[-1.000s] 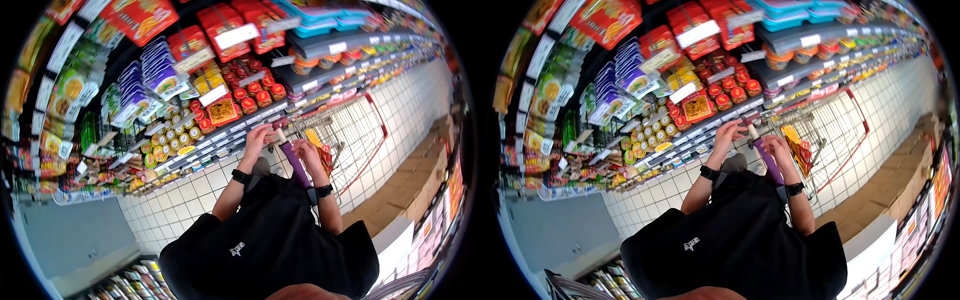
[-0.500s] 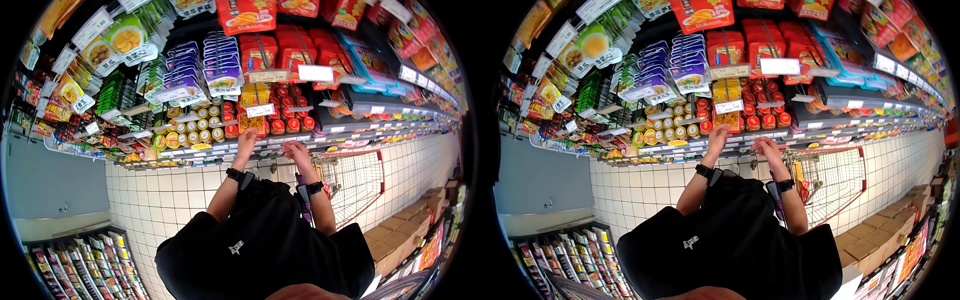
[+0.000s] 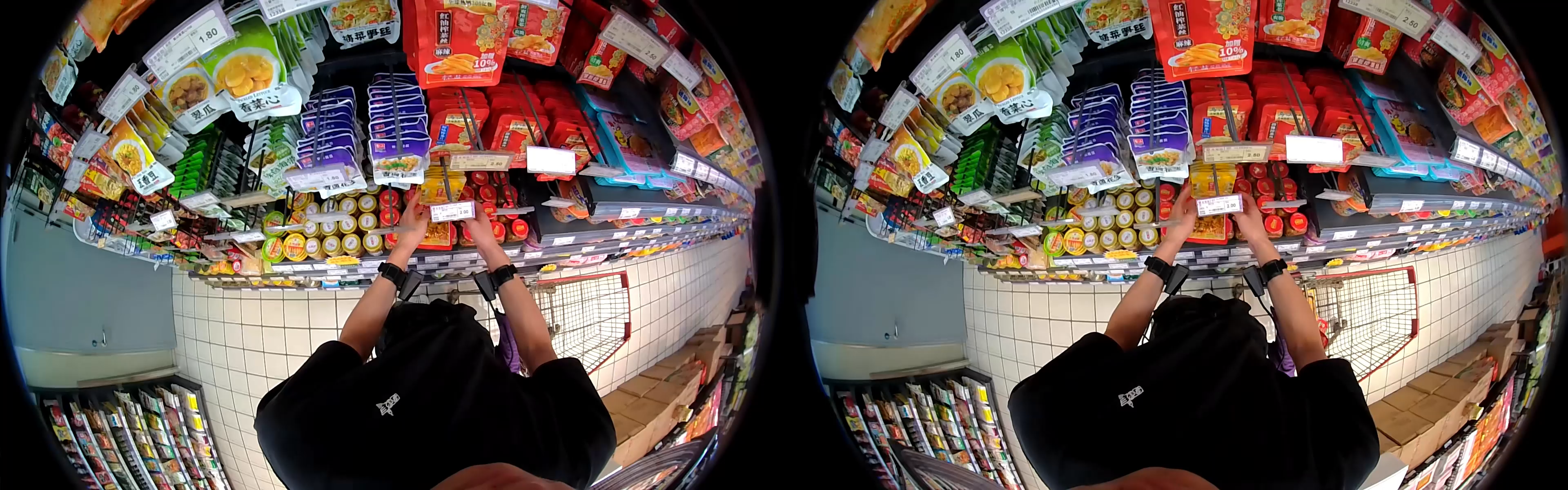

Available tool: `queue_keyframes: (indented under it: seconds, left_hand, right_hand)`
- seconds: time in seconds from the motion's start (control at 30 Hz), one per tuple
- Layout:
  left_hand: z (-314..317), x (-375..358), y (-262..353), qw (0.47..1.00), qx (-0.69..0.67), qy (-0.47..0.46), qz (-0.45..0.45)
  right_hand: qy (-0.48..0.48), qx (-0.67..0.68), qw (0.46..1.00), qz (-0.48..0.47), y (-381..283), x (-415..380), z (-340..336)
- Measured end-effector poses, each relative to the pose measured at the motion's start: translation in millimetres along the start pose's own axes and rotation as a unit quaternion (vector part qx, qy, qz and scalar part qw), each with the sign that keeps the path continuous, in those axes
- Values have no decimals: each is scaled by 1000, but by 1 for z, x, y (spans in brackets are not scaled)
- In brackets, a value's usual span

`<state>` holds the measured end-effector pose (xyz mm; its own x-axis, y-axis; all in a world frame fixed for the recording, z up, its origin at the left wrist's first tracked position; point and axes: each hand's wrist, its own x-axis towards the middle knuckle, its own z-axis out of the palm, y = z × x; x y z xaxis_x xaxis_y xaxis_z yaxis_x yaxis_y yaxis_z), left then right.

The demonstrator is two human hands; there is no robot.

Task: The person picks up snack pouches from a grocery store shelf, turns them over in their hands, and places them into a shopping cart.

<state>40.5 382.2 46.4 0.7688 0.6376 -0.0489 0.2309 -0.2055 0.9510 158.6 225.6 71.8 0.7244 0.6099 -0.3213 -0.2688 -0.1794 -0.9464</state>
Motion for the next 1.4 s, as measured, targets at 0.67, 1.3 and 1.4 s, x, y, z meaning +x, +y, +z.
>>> queue_keyframes:
  seconds: [0.67, 1.3, 1.4]
  left_hand:
    - [4, 12, -23, 990, 41, 66, 117]
    - [-27, -15, 11, 996, -5, -42, 74]
    - [-33, -27, 30, 997, -13, -64, 30]
  right_hand:
    - [122, -187, 960, -169, 47, 33, 11]
    - [125, -53, 984, -113, 35, -18, 2]
    - [123, -14, 985, -116, 33, -31, 2]
